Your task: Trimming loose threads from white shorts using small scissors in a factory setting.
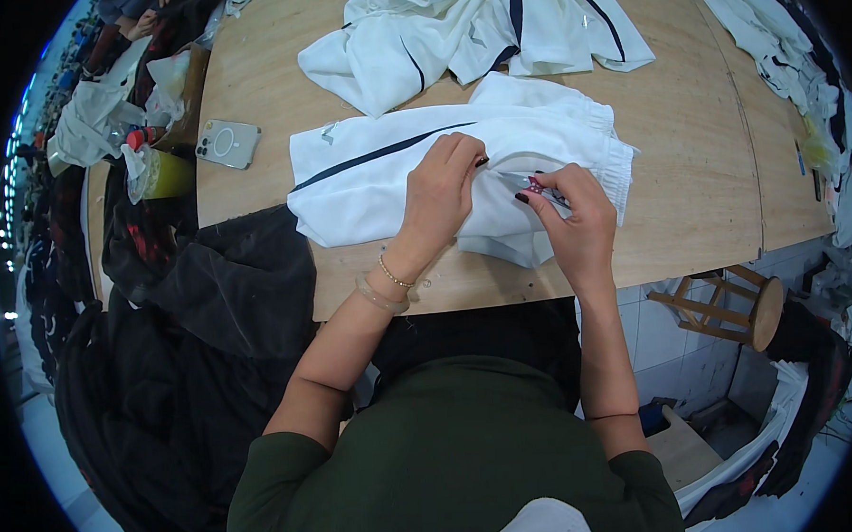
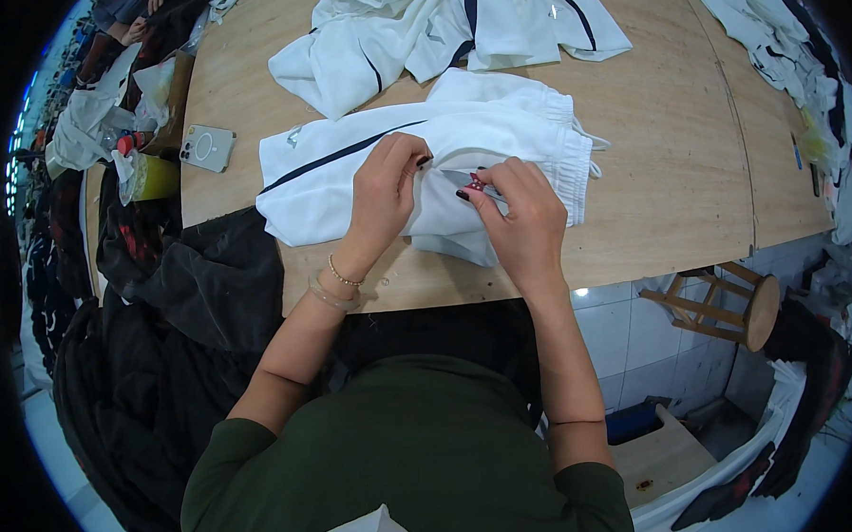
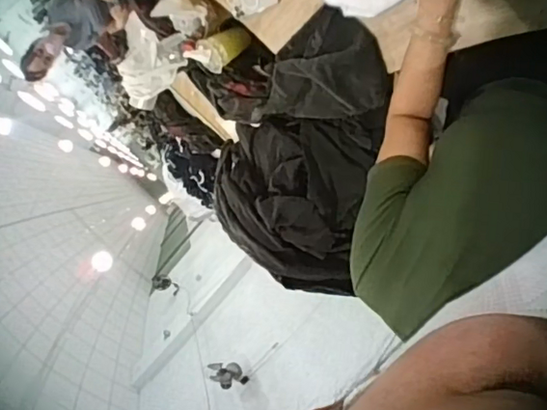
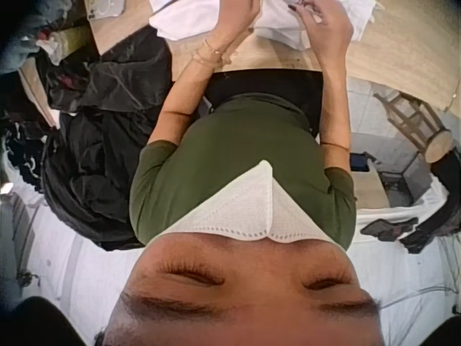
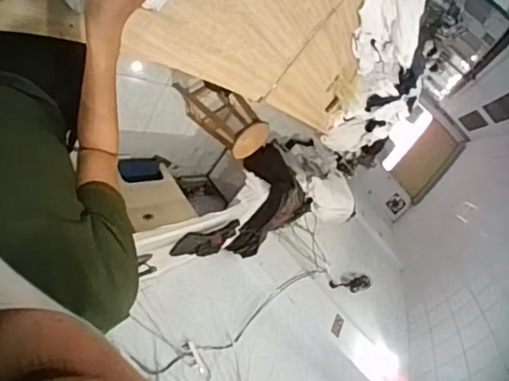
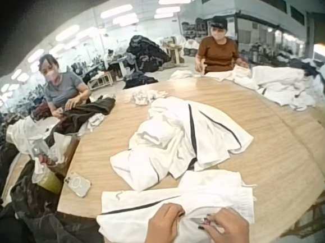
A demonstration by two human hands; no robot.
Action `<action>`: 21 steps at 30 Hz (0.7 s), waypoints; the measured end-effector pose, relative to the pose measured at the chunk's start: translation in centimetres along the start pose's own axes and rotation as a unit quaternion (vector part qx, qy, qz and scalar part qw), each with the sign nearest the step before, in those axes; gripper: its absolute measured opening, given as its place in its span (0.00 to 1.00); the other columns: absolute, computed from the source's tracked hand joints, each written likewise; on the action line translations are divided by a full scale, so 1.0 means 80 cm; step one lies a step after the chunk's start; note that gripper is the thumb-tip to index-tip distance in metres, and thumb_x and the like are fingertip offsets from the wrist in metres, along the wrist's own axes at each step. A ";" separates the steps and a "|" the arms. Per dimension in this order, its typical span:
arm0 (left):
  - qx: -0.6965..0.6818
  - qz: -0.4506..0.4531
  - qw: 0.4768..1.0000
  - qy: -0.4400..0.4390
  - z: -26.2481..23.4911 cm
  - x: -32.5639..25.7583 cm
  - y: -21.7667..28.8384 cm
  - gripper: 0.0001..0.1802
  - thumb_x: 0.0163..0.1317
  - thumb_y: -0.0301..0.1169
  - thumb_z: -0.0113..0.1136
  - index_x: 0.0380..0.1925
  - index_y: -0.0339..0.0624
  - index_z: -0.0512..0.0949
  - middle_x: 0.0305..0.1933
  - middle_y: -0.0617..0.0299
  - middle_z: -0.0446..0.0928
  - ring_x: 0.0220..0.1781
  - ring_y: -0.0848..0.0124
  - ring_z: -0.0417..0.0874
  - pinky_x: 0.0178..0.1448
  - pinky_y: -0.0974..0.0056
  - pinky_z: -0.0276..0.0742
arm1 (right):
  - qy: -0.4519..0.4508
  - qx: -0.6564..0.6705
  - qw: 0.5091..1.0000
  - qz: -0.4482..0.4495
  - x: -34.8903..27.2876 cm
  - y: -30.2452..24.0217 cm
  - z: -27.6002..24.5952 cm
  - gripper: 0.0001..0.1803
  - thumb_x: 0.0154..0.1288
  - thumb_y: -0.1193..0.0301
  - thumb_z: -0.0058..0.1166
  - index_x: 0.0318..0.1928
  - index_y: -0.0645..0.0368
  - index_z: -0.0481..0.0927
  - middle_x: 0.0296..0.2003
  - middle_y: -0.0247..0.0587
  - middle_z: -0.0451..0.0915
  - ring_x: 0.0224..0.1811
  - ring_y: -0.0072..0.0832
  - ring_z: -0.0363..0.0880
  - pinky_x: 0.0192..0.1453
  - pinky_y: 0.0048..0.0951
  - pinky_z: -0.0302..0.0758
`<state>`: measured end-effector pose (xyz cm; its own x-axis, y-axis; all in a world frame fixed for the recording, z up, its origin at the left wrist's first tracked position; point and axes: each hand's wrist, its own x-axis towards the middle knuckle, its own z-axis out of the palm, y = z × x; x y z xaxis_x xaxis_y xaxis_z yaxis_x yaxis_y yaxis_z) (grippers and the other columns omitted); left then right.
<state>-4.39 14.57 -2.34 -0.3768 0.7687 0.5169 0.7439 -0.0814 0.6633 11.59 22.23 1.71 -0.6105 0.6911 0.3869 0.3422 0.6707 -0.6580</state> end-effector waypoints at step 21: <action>-0.050 -0.016 0.998 -0.023 -0.022 0.009 0.007 0.06 0.53 0.22 0.60 0.31 0.37 0.75 0.31 0.60 0.73 0.31 0.63 0.75 0.35 0.63 0.73 | -0.018 -0.054 0.998 -0.001 0.008 0.004 -0.017 0.11 0.47 0.71 0.65 0.31 0.58 0.78 0.27 0.34 0.74 0.31 0.32 0.72 0.32 0.30 0.70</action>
<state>-5.19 13.95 -0.63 -0.3712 0.8005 0.4706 0.6722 -0.1180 0.7309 12.26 23.24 2.60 -0.6364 0.6801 0.3639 0.4143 0.6993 -0.5825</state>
